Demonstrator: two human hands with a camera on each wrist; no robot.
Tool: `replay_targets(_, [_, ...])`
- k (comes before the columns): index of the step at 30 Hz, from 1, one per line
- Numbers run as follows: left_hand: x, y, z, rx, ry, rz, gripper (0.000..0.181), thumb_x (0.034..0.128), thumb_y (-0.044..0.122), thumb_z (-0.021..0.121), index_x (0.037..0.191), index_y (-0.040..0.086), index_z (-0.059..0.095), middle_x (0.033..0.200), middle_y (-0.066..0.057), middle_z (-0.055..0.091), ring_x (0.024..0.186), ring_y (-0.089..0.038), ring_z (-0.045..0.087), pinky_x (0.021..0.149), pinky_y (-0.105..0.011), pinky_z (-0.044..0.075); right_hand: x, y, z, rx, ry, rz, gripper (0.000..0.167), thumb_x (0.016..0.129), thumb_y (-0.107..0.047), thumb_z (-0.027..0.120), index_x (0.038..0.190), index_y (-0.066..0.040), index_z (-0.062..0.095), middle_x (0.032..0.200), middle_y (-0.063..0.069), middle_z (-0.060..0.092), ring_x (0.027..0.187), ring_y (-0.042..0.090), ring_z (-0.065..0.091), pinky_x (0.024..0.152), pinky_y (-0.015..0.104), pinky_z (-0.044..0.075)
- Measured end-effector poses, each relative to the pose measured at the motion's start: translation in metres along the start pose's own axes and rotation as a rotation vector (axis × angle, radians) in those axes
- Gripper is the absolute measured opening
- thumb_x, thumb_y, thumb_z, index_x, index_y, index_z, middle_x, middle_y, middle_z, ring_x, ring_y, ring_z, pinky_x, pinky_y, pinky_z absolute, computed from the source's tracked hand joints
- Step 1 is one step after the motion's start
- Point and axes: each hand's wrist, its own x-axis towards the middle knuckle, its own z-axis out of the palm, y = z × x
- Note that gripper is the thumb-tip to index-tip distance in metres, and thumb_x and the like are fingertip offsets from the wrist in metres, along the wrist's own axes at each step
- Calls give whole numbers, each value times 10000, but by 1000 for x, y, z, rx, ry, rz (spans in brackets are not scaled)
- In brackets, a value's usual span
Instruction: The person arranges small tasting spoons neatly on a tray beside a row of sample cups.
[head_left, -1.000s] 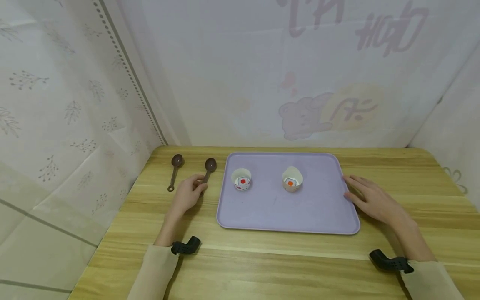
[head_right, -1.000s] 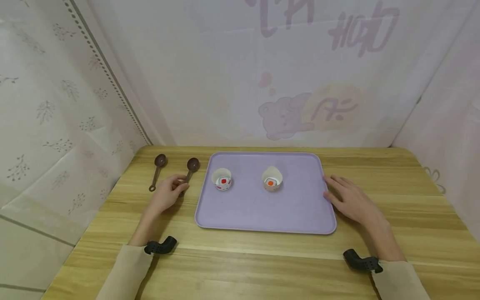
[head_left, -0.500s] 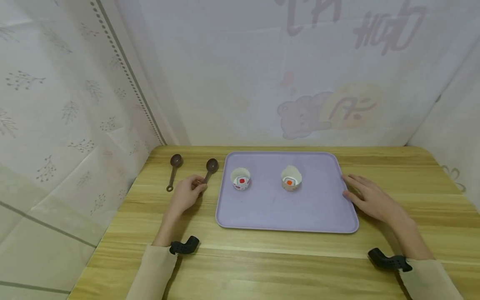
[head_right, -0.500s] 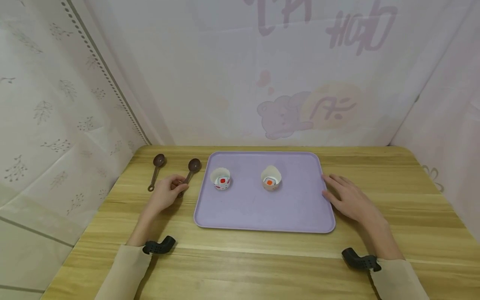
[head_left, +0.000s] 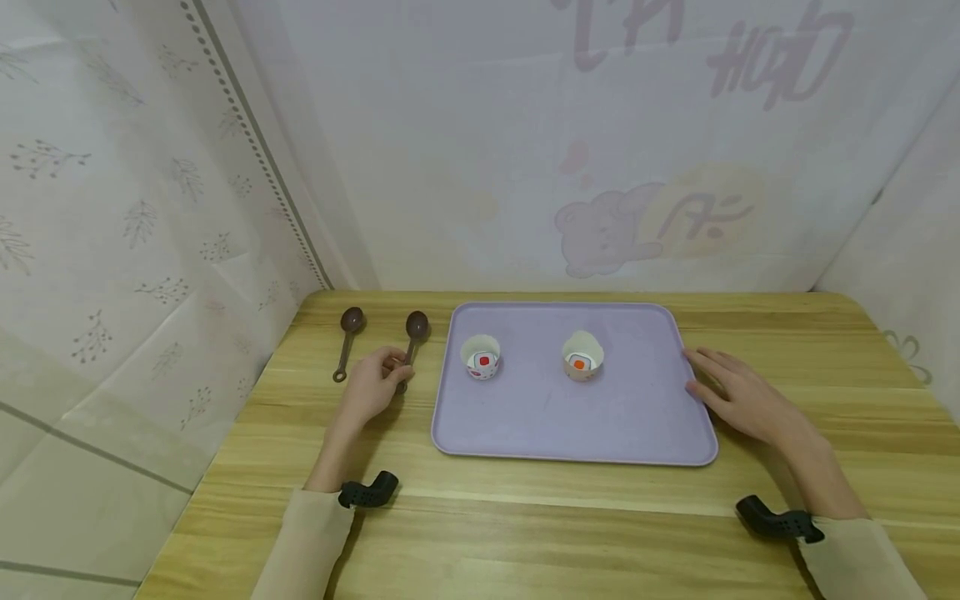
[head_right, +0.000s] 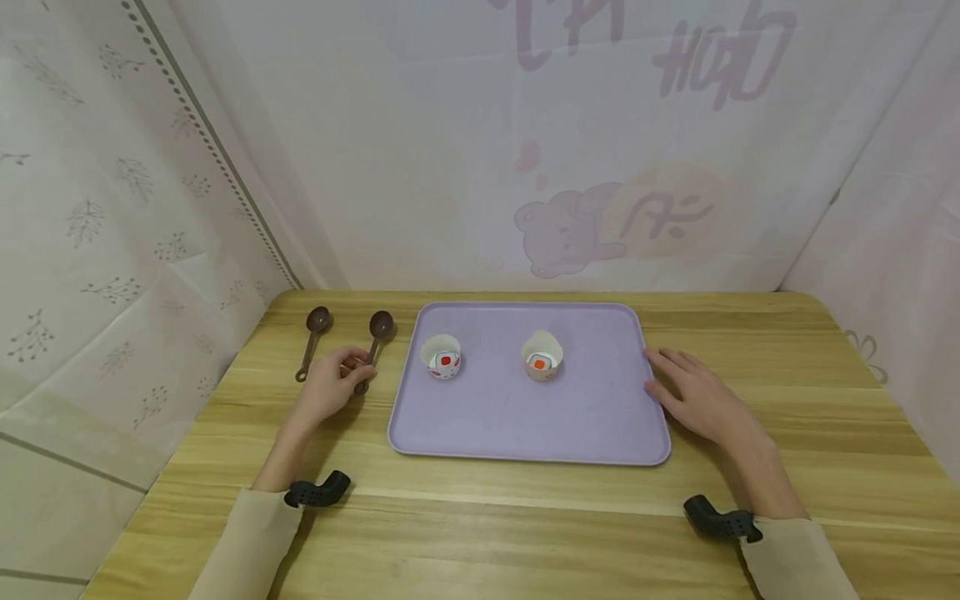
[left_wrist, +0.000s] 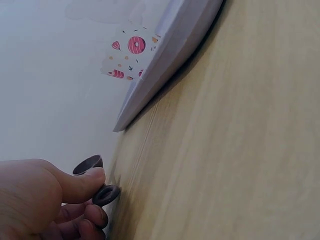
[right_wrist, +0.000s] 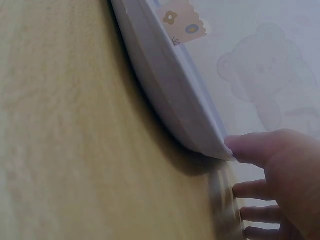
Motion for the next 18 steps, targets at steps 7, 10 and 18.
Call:
replay_targets(7, [-2, 3, 0, -34, 6, 5, 273, 998, 145, 657, 1206, -29, 627, 978, -143, 654, 857, -273, 638, 669, -336, 478, 0, -1, 0, 7, 1, 0, 615, 1052, -355, 546, 1537, -18, 375, 1515, 337, 354, 1371, 569, 297, 1045, 718, 274])
replay_targets(10, [-1, 3, 0, -39, 10, 2, 270, 1005, 142, 646, 1211, -30, 621, 991, -154, 653, 868, -279, 640, 680, -332, 479, 0, 0, 1, 2, 4, -2, 613, 1052, -355, 544, 1539, -23, 374, 1515, 334, 357, 1371, 567, 298, 1045, 717, 275])
replay_targets(18, [-1, 7, 0, -43, 20, -2, 269, 1008, 135, 639, 1218, -32, 618, 1014, -172, 655, 888, -295, 657, 685, -332, 491, -1, 1, 2, 11, 5, 9, 618, 1051, -360, 545, 1546, -34, 367, 1523, 337, 340, 1374, 574, 286, 1044, 728, 262])
